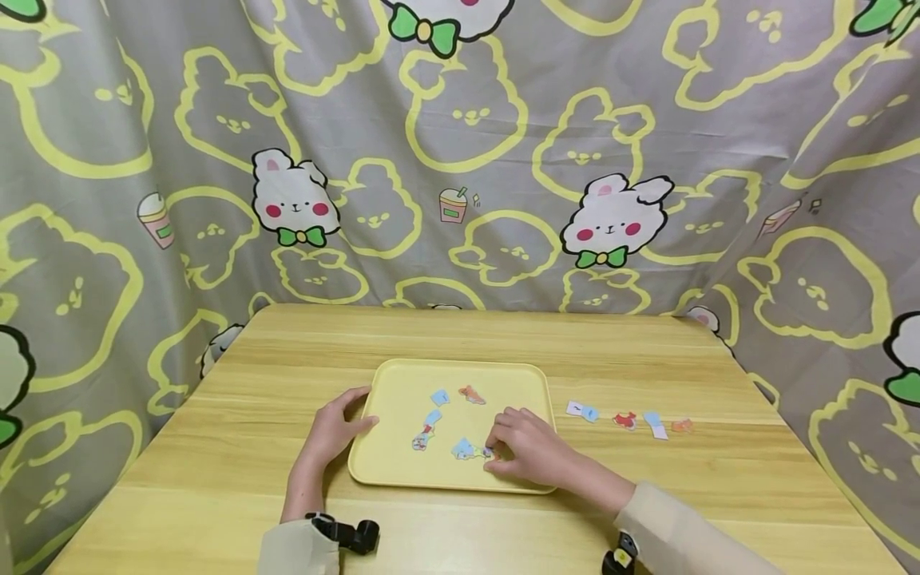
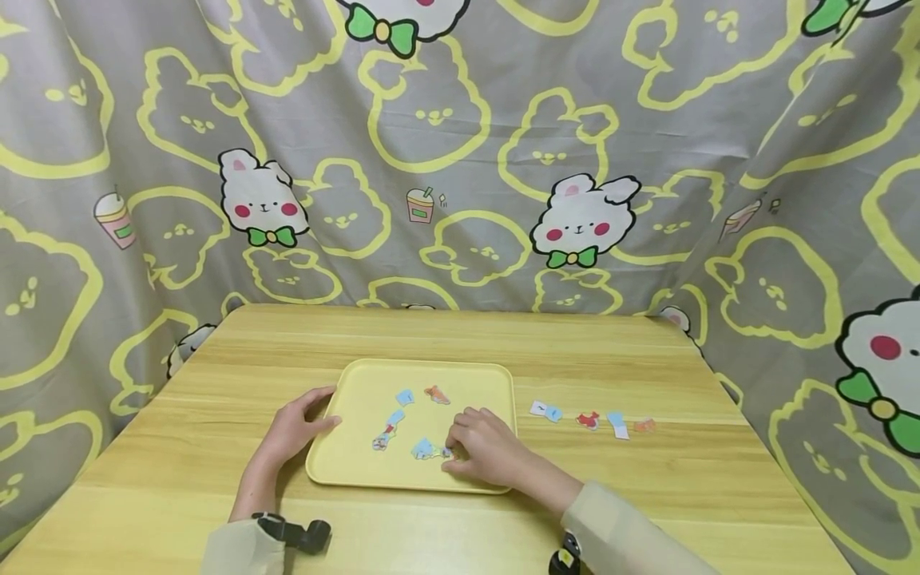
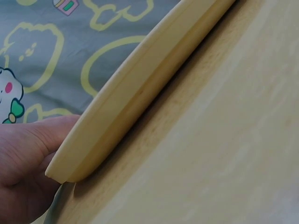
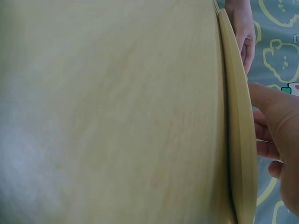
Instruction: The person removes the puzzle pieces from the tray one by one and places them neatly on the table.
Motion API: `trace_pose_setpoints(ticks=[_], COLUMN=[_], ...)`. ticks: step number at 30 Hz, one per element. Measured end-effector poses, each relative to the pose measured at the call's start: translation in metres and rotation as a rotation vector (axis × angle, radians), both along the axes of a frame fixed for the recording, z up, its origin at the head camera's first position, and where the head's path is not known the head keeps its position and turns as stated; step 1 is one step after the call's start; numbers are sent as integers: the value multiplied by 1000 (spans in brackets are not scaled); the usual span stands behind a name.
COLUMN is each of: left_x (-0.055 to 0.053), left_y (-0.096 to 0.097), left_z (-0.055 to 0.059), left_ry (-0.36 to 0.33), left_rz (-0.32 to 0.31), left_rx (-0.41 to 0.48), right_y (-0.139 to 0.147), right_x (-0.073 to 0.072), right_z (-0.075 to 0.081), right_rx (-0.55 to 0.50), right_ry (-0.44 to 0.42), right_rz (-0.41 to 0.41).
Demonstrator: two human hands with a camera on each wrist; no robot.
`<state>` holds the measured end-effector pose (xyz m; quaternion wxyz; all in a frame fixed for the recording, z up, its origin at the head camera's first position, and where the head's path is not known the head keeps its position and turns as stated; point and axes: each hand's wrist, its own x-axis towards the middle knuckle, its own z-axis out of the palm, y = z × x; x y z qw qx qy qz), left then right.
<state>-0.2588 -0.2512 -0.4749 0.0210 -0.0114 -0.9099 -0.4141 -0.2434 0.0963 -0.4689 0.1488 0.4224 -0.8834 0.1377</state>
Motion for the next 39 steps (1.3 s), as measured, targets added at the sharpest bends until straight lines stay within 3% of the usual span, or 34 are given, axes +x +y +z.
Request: trace_pose_setpoints(ticks=[11,31,39], left_x=[6,6,4], left_y=[4,6,5], left_z=[1,1,2], left_ry=[-28,-32,-45], left_rz=[-3,13,13], left_rx=[10,-12,-3], right_y=[3,10,9], right_x=[2,3,2], right_z=[-1,-1,2], right_rx=[-41,-392,-436], right_ry=[-96,-238,-267], right_rz=[-27,21,4])
